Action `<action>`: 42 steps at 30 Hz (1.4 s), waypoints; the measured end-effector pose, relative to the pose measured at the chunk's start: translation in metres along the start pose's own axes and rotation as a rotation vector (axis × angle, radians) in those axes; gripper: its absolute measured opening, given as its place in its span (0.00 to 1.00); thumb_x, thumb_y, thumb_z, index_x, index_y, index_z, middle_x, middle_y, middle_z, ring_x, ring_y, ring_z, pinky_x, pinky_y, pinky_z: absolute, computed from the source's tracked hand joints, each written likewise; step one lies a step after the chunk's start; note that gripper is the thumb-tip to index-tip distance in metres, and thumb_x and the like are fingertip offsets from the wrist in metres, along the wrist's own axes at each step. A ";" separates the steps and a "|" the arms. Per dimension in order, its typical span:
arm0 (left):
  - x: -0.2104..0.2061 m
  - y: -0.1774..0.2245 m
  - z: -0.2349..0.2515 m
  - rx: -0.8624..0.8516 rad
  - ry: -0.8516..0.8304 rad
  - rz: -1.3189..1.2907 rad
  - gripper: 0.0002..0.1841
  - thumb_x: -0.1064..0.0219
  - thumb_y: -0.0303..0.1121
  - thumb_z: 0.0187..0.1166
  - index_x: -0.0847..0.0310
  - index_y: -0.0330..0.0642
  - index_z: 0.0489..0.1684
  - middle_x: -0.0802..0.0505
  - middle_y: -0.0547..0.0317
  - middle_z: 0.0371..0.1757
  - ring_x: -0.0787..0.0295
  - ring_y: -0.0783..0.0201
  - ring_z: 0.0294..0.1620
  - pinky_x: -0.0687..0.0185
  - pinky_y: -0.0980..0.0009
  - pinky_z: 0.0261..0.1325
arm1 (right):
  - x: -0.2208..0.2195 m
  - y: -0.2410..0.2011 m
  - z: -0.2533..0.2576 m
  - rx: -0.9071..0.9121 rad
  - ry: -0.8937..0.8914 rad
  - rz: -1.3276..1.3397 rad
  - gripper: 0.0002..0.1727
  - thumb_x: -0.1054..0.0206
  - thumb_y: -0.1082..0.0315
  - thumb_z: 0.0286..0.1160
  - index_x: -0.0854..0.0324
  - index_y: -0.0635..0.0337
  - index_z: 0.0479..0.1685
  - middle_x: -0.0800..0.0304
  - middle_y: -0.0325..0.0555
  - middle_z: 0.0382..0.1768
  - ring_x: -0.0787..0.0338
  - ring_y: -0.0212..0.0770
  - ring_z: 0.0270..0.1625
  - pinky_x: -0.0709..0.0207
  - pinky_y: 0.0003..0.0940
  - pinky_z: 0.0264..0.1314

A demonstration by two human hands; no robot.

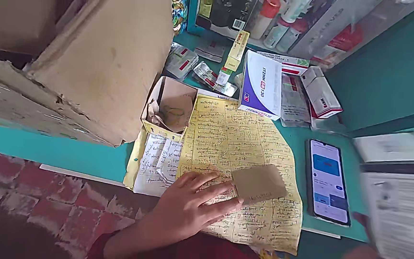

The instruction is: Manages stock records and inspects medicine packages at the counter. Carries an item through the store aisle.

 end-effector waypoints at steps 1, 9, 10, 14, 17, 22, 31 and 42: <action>0.002 -0.002 -0.001 0.018 0.011 -0.077 0.16 0.45 0.50 0.89 0.13 0.64 0.63 0.09 0.65 0.69 0.20 0.58 0.78 0.30 0.61 0.76 | -0.015 0.003 -0.004 -0.088 -0.055 0.114 0.28 0.37 0.40 0.80 0.23 0.53 0.65 0.12 0.30 0.61 0.11 0.32 0.64 0.16 0.33 0.64; 0.029 -0.021 0.005 0.225 0.151 -0.819 0.43 0.29 0.52 0.78 0.46 0.39 0.88 0.23 0.51 0.83 0.26 0.66 0.82 0.26 0.68 0.83 | -0.105 -0.010 -0.025 -0.257 -0.483 0.551 0.28 0.47 0.35 0.84 0.13 0.45 0.59 0.05 0.33 0.57 0.07 0.31 0.61 0.12 0.23 0.55; 0.030 -0.021 0.007 0.214 0.165 -0.903 0.44 0.27 0.50 0.77 0.48 0.43 0.89 0.24 0.53 0.84 0.26 0.66 0.82 0.27 0.67 0.84 | -0.113 -0.015 -0.026 -0.255 -0.543 0.579 0.28 0.49 0.36 0.86 0.14 0.45 0.58 0.05 0.32 0.58 0.09 0.31 0.64 0.15 0.23 0.63; 0.037 -0.020 0.011 0.239 0.266 -1.125 0.34 0.25 0.41 0.77 0.35 0.50 0.83 0.15 0.71 0.73 0.18 0.76 0.72 0.22 0.74 0.77 | -0.127 -0.028 -0.036 -0.270 -0.702 0.550 0.30 0.58 0.36 0.88 0.15 0.43 0.61 0.08 0.17 0.54 0.13 0.13 0.59 0.21 0.11 0.61; 0.035 -0.027 0.007 0.382 0.424 -1.055 0.32 0.28 0.44 0.78 0.34 0.53 0.82 0.13 0.79 0.68 0.15 0.82 0.64 0.17 0.80 0.68 | -0.124 -0.028 -0.037 -0.150 -0.689 0.369 0.38 0.60 0.29 0.83 0.18 0.44 0.70 0.10 0.13 0.62 0.17 0.09 0.64 0.23 0.12 0.67; 0.025 -0.038 0.007 0.478 0.459 -1.075 0.26 0.34 0.40 0.83 0.37 0.44 0.77 0.10 0.72 0.60 0.10 0.81 0.57 0.13 0.80 0.61 | -0.129 -0.028 -0.038 -0.165 -0.688 0.285 0.29 0.32 0.50 0.80 0.24 0.62 0.71 0.11 0.36 0.68 0.06 0.24 0.55 0.08 0.21 0.50; 0.019 -0.042 0.004 0.519 0.444 -1.129 0.34 0.34 0.36 0.82 0.49 0.34 0.82 0.19 0.59 0.72 0.12 0.71 0.64 0.11 0.72 0.64 | -0.123 -0.032 -0.038 0.107 -0.494 0.218 0.22 0.20 0.55 0.69 0.20 0.42 0.62 0.10 0.27 0.64 0.13 0.27 0.69 0.16 0.23 0.67; 0.021 -0.042 0.003 0.464 0.391 -1.207 0.44 0.32 0.57 0.77 0.46 0.39 0.87 0.16 0.66 0.73 0.12 0.73 0.65 0.12 0.74 0.66 | -0.130 -0.046 -0.052 0.223 -0.526 0.198 0.27 0.15 0.53 0.62 0.22 0.45 0.57 0.14 0.28 0.63 0.17 0.23 0.70 0.22 0.18 0.70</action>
Point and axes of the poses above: each hand's wrist, its own z-axis towards the middle knuckle, its own x-axis out of the back of the hand, y = z × x, the point moved 7 cm from there along z, towards the middle knuckle
